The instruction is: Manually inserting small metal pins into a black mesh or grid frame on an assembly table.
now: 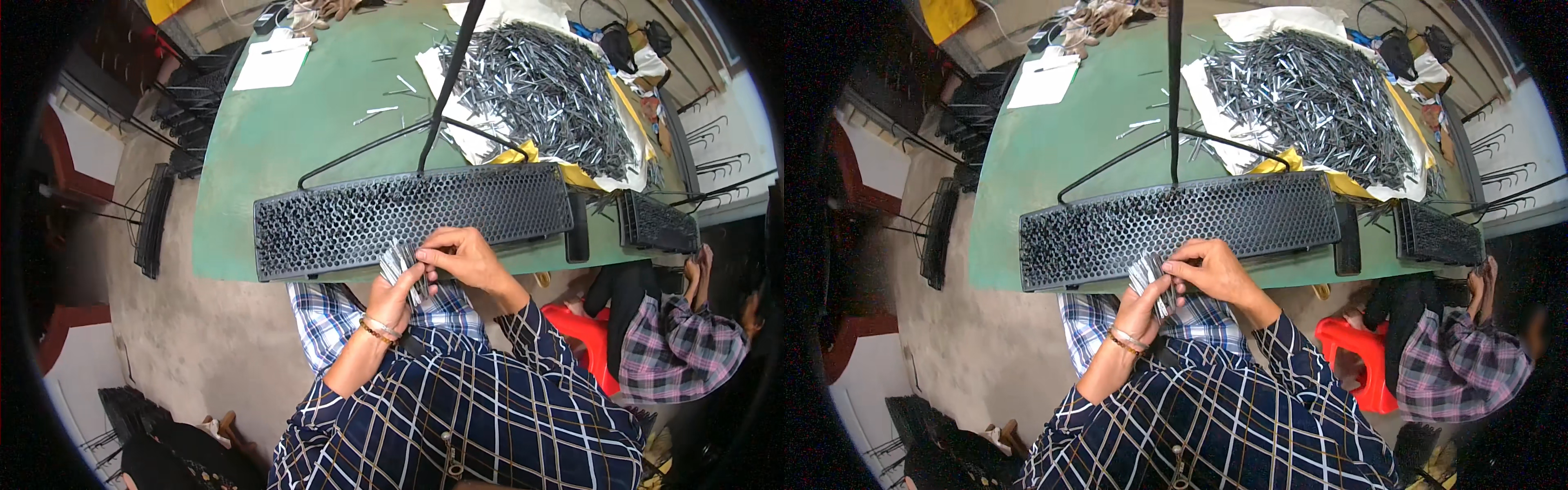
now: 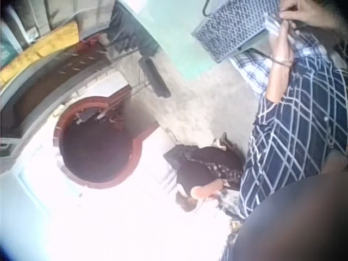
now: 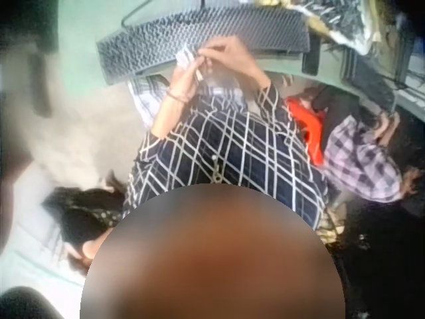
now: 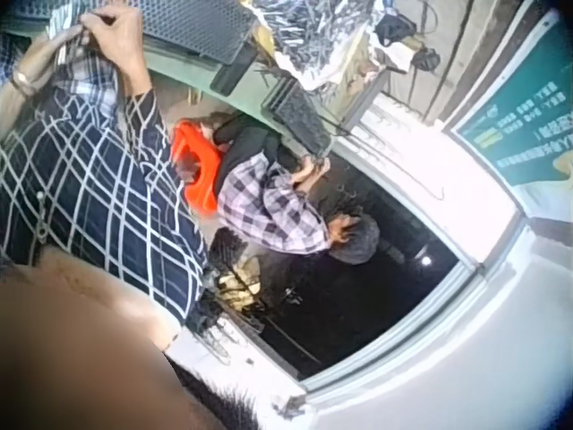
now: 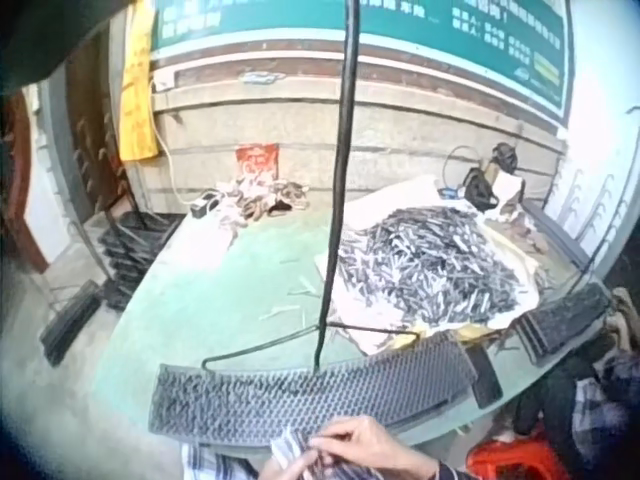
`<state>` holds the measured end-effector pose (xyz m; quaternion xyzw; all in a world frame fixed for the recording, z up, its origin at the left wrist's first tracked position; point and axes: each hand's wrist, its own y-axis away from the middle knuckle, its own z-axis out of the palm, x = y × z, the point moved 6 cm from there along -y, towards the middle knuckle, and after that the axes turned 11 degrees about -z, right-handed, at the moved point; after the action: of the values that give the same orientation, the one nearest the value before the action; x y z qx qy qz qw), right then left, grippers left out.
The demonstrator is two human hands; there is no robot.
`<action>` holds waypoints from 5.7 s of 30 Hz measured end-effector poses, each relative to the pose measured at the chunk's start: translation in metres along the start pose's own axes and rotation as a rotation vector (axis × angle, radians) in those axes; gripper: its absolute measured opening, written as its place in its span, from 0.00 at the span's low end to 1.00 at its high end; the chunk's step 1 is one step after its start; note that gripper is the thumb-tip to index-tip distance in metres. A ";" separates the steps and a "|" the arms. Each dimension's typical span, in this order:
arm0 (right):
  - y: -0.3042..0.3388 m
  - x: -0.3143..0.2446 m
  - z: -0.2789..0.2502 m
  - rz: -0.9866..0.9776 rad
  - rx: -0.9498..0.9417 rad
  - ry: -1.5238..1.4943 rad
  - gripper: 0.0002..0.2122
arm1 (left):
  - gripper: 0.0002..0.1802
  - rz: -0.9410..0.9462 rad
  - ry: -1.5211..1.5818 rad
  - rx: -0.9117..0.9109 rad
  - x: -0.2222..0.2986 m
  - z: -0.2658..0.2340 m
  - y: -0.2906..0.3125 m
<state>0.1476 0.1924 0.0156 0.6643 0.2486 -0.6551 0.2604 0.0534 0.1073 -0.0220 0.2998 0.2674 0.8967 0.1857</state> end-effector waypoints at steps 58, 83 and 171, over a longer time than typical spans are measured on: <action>-0.004 -0.004 -0.027 0.048 0.088 -0.016 0.09 | 0.09 -0.024 -0.103 0.088 0.004 0.017 -0.004; -0.054 -0.022 -0.092 -0.352 0.437 0.381 0.09 | 0.11 -0.129 -0.137 0.094 -0.009 0.011 -0.008; -0.016 -0.013 -0.047 0.040 0.074 -0.005 0.11 | 0.08 0.065 -0.137 0.178 0.001 0.018 -0.008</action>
<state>0.1711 0.2358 0.0288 0.6766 0.2102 -0.6601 0.2496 0.0655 0.1206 -0.0136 0.3842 0.3226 0.8525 0.1470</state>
